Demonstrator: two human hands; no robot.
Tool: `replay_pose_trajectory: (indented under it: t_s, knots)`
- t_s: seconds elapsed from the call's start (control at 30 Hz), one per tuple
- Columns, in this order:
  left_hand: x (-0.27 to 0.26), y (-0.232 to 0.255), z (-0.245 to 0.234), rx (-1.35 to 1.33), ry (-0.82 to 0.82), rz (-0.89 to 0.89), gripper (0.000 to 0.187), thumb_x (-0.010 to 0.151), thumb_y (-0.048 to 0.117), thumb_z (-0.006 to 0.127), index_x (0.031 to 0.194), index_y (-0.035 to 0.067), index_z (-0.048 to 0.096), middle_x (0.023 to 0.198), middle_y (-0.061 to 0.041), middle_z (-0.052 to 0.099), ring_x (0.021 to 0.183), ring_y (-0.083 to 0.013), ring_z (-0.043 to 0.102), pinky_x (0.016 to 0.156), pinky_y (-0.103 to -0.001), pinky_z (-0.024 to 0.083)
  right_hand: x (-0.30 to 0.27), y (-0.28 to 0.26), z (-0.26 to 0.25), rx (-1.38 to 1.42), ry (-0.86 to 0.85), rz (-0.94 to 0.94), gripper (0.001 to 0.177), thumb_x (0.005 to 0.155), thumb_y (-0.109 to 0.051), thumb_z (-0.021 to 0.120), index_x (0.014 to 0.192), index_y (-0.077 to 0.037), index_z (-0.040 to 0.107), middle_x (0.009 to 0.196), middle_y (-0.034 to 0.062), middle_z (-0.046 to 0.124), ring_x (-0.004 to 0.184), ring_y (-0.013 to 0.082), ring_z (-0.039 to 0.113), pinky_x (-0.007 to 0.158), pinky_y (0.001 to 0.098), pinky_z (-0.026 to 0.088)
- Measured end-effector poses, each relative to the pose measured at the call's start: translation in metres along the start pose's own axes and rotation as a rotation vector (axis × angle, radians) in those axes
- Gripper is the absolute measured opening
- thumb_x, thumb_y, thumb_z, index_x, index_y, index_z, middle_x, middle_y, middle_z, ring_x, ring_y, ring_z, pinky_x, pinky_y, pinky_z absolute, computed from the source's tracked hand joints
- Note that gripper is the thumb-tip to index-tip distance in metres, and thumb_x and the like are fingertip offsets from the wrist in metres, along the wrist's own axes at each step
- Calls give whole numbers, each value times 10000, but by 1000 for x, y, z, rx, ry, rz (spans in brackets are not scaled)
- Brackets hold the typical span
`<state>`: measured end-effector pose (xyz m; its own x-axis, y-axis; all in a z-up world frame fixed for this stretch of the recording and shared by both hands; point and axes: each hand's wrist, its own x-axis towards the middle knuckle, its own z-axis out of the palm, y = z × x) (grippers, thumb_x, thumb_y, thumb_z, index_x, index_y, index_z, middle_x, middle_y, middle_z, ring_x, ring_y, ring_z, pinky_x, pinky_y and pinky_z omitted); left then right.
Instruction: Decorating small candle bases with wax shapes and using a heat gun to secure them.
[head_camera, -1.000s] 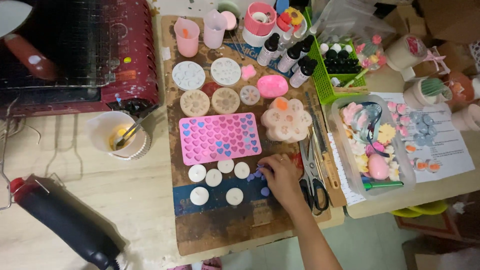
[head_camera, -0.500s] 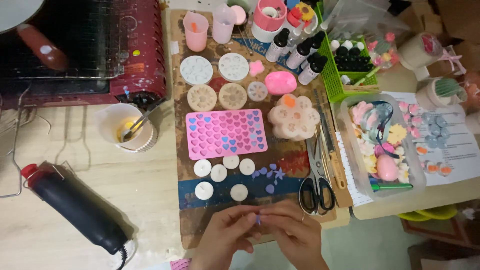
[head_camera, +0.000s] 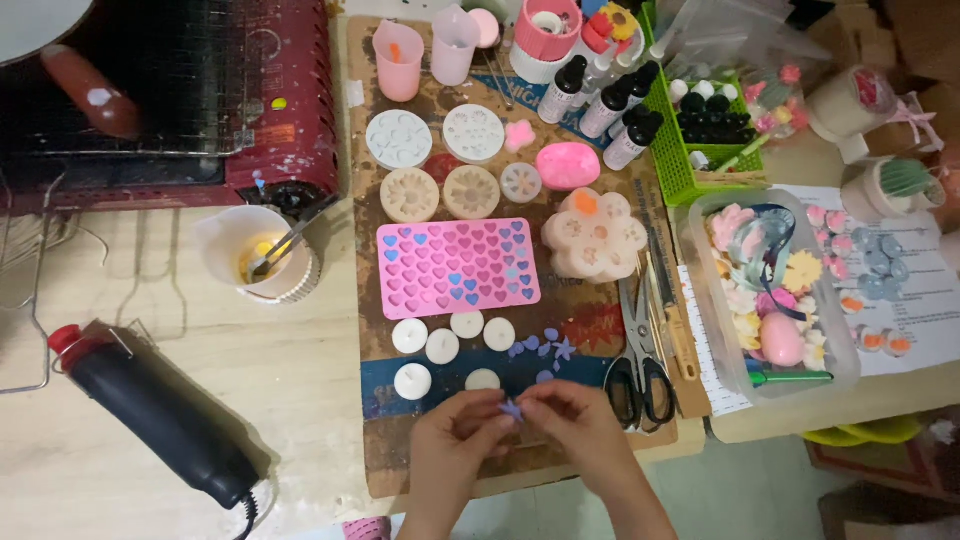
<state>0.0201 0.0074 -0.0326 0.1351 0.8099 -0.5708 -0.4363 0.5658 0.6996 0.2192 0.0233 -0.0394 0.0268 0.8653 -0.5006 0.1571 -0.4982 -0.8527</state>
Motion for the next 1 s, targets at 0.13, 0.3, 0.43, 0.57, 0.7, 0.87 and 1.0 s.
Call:
replay_pose_trajectory:
  t_s: [0.13, 0.3, 0.43, 0.57, 0.7, 0.87, 1.0]
  knots:
    - [2, -6, -3, 391, 266, 111, 354, 766, 53, 844, 1106, 20, 756, 883, -88, 784, 739, -144, 754, 628, -265, 595, 24, -24, -4, -244, 73, -125, 201, 877, -176, 768, 978, -5, 794, 823, 32, 760, 752, 85, 665, 675, 256, 521]
    - [2, -8, -3, 612, 344, 252, 480, 741, 78, 853, 1190, 47, 687, 886, -74, 655, 688, -174, 698, 600, -308, 567, 39, -19, 7, -419, 77, -177, 200, 863, -194, 765, 951, -16, 785, 811, 50, 783, 739, 102, 689, 690, 276, 554]
    - [8, -7, -4, 665, 318, 221, 572, 760, 92, 839, 1285, 61, 617, 937, -72, 602, 701, -175, 668, 614, -316, 567, 32, -25, 12, -500, 177, -170, 172, 861, -184, 759, 956, -43, 779, 809, 71, 770, 713, 133, 699, 681, 288, 558]
    - [6, -3, -1, 697, 297, 267, 621, 768, 96, 833, 1336, 54, 587, 955, -88, 590, 719, -193, 636, 638, -325, 556, 15, -30, 18, -629, 236, -207, 173, 818, -154, 768, 968, -68, 776, 834, 77, 751, 707, 185, 719, 662, 309, 562]
    - [9, -1, 0, 750, 269, 280, 635, 779, 96, 818, 1370, 69, 588, 990, -85, 577, 734, -199, 626, 649, -334, 551, 2, -32, 35, -783, 196, -441, 269, 751, -116, 796, 1007, -51, 747, 928, 110, 714, 804, 283, 719, 693, 373, 572]
    - [13, -9, -2, 758, 284, 341, 592, 776, 91, 812, 1326, 53, 598, 976, -86, 579, 738, -197, 633, 642, -331, 559, 4, -17, 44, -882, 255, -553, 268, 783, -125, 783, 1027, -31, 723, 987, 142, 691, 823, 351, 694, 697, 424, 565]
    - [7, 8, 5, 761, 280, 280, 564, 790, 103, 807, 1322, 73, 623, 983, -76, 577, 728, -202, 645, 646, -345, 547, 9, -7, 35, -777, 320, -499, 186, 866, -144, 757, 1017, -35, 750, 959, 112, 716, 786, 304, 688, 672, 388, 551]
